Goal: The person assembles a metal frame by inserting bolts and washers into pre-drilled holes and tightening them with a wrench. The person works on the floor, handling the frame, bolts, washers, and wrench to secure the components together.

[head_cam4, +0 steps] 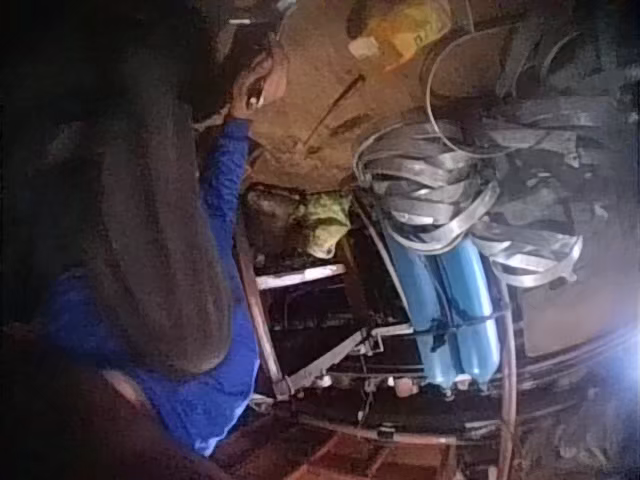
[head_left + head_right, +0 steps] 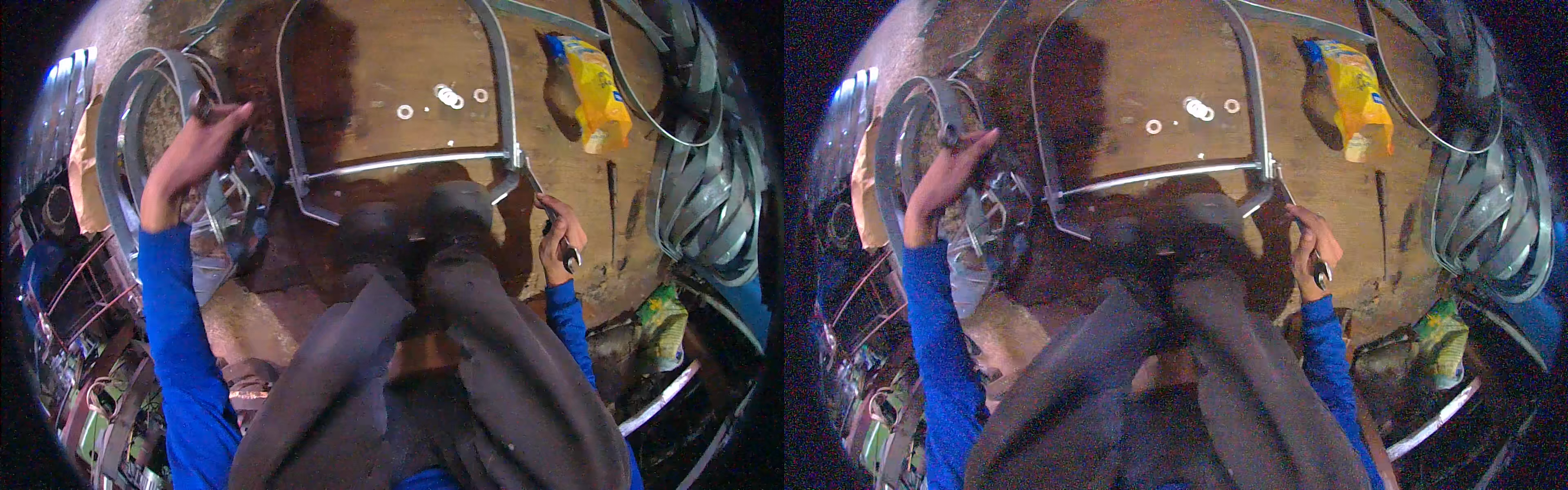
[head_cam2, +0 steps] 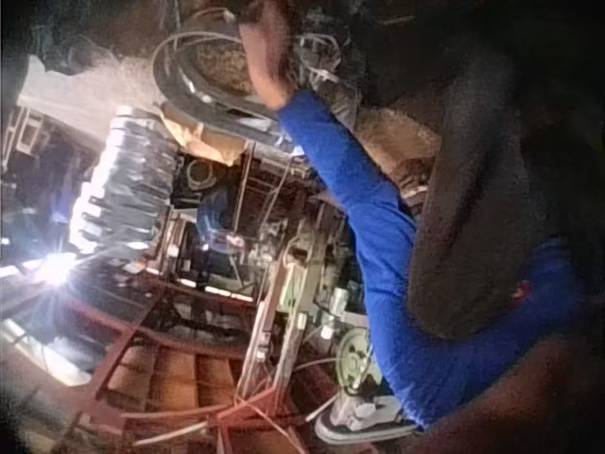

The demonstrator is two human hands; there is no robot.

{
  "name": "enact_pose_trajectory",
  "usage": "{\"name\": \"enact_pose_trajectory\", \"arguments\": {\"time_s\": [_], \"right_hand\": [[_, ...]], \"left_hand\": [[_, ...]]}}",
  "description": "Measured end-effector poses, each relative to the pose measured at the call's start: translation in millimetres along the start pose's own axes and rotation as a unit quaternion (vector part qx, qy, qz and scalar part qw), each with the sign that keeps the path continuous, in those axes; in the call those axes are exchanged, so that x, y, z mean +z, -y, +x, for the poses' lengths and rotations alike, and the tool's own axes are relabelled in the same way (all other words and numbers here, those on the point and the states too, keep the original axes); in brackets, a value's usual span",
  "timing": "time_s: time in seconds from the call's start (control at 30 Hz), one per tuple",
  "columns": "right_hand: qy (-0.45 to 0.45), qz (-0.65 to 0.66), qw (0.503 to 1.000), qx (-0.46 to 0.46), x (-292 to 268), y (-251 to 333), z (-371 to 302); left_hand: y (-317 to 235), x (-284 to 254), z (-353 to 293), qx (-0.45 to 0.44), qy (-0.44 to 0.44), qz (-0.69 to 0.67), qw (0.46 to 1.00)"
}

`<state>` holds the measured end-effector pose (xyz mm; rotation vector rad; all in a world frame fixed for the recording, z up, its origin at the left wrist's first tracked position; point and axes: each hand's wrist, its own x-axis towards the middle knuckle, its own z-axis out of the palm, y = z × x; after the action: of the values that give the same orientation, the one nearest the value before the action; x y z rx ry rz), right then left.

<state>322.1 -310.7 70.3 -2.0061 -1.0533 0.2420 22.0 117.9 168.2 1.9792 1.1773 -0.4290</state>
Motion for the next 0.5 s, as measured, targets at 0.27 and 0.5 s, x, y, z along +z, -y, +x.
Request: {"name": "enact_pose_trajectory", "arguments": {"time_s": [0.27, 0.5], "right_hand": [[0.055, -0.004, 0.998, -0.031, 8.4, -18.4, -33.3], [0.083, -0.057, 0.993, -0.055, 16.6, -33.0, -50.0]], "left_hand": [[-9.3, -1.1, 60.7, 0.105, 0.121, 0.109, 0.981], [-1.6, 9.4, 97.4, -0.093, 0.153, -0.036, 0.983]]}}
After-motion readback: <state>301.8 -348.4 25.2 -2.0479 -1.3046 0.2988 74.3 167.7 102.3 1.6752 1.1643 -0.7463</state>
